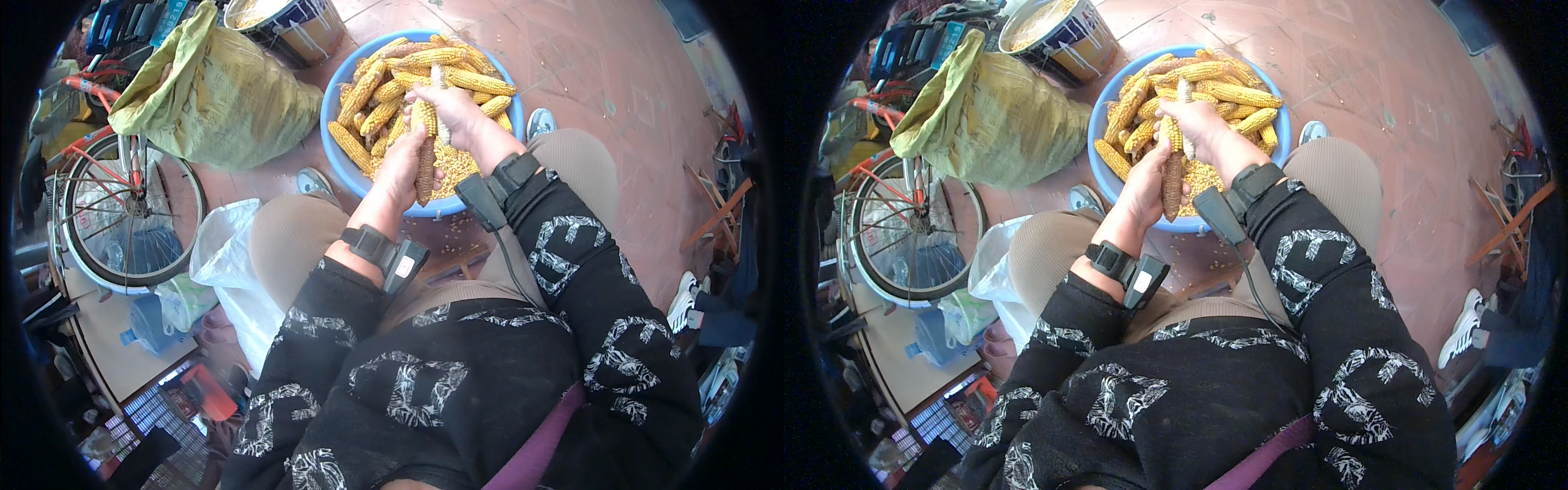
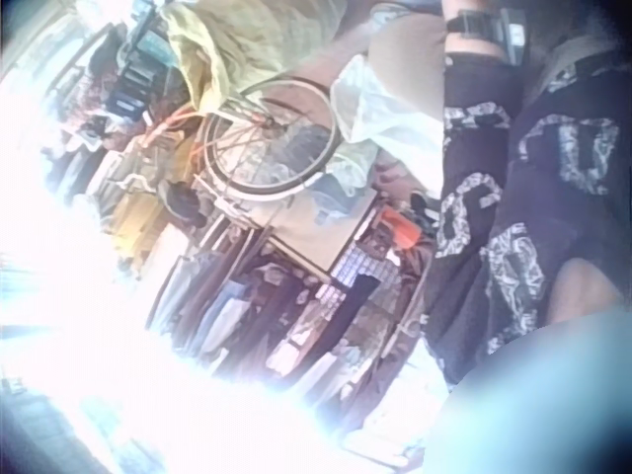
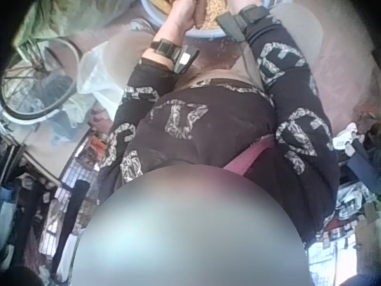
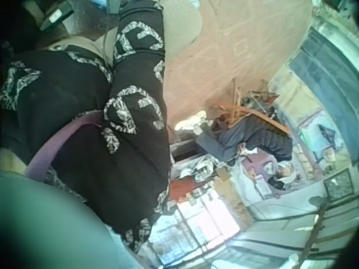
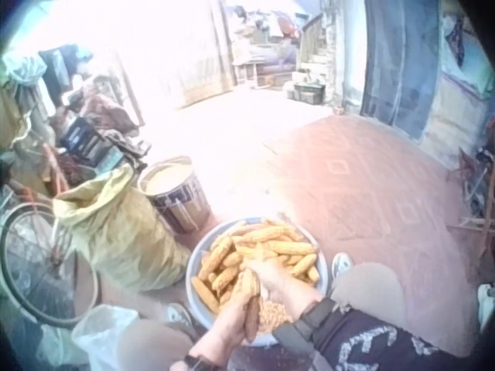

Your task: The person sits and repeatedly shucks dried corn cobs by hand, removing kernels into a blue basin. The person handles multiple cobs one at a time, rotating them to strip kernels until the cob is bare, then places the cob back into the basin.

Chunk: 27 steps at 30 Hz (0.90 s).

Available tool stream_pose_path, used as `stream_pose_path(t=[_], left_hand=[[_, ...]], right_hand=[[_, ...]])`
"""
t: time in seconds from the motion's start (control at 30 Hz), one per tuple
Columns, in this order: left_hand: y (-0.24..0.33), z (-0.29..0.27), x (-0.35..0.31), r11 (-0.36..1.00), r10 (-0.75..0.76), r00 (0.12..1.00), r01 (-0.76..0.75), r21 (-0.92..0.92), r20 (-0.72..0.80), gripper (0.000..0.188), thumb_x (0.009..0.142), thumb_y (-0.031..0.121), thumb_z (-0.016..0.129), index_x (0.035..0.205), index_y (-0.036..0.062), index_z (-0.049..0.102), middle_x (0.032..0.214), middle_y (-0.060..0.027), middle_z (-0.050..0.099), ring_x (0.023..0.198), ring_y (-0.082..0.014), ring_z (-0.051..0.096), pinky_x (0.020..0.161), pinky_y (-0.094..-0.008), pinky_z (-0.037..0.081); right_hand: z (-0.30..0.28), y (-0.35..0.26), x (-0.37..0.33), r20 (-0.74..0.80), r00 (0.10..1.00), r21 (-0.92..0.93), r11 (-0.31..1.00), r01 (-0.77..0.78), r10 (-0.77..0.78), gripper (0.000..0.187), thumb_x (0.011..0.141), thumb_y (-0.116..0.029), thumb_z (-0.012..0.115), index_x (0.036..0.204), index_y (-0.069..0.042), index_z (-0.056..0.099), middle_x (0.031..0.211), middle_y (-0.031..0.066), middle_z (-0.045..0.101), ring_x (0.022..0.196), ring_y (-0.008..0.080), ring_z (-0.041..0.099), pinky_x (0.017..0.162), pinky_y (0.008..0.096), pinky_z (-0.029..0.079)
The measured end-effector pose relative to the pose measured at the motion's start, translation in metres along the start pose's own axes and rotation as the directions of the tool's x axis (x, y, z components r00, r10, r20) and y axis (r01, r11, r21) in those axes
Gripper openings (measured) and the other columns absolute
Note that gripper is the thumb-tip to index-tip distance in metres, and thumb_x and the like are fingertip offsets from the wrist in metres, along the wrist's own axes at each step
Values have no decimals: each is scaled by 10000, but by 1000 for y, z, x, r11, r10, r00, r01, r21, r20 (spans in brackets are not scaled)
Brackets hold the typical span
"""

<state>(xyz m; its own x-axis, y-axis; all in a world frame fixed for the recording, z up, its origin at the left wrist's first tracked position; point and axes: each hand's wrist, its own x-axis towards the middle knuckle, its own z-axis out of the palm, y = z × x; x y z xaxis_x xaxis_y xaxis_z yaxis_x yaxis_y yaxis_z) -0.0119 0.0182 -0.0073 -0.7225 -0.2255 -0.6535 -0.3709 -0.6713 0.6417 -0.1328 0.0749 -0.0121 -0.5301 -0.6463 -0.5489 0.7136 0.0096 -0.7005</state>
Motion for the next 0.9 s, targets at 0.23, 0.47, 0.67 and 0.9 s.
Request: stream_pose_path(t=[0.23,0.47,0.67,0.9], left_hand=[[-6,5,1,983,71,997,-71,168,5,226,941,340,476,933,114,482,619,-12,470,416,-115,416,367,-252,337],[-2,8,-6,985,-3,1000,-1,171,23,254,947,359,434,916,111,485,623,-12,473,418,-113,402,376,-258,340],[-3,2,-8,984,-18,999,9,179,50,273,941,384,431,906,121,493,635,-1,480,418,-108,408,368,-248,327],[6,-13,-3,983,26,996,-10,182,-83,282,922,408,476,915,127,502,651,4,484,435,-101,422,386,-256,349]], right_hand=[[8,8,4,-210,966,-94,986,135,-152,257,876,-225,617,785,13,579,667,121,587,535,213,576,478,321,465],[4,13,11,-238,968,-93,994,60,-81,278,884,-248,615,808,-1,511,660,119,573,524,236,574,488,331,481],[-3,17,21,-304,946,-157,986,65,-111,300,896,-283,593,881,13,547,685,95,586,634,219,595,562,329,484],[-11,-11,-3,-1,868,-853,453,258,-496,431,836,-386,628,957,26,599,791,170,635,744,237,604,710,359,470]])
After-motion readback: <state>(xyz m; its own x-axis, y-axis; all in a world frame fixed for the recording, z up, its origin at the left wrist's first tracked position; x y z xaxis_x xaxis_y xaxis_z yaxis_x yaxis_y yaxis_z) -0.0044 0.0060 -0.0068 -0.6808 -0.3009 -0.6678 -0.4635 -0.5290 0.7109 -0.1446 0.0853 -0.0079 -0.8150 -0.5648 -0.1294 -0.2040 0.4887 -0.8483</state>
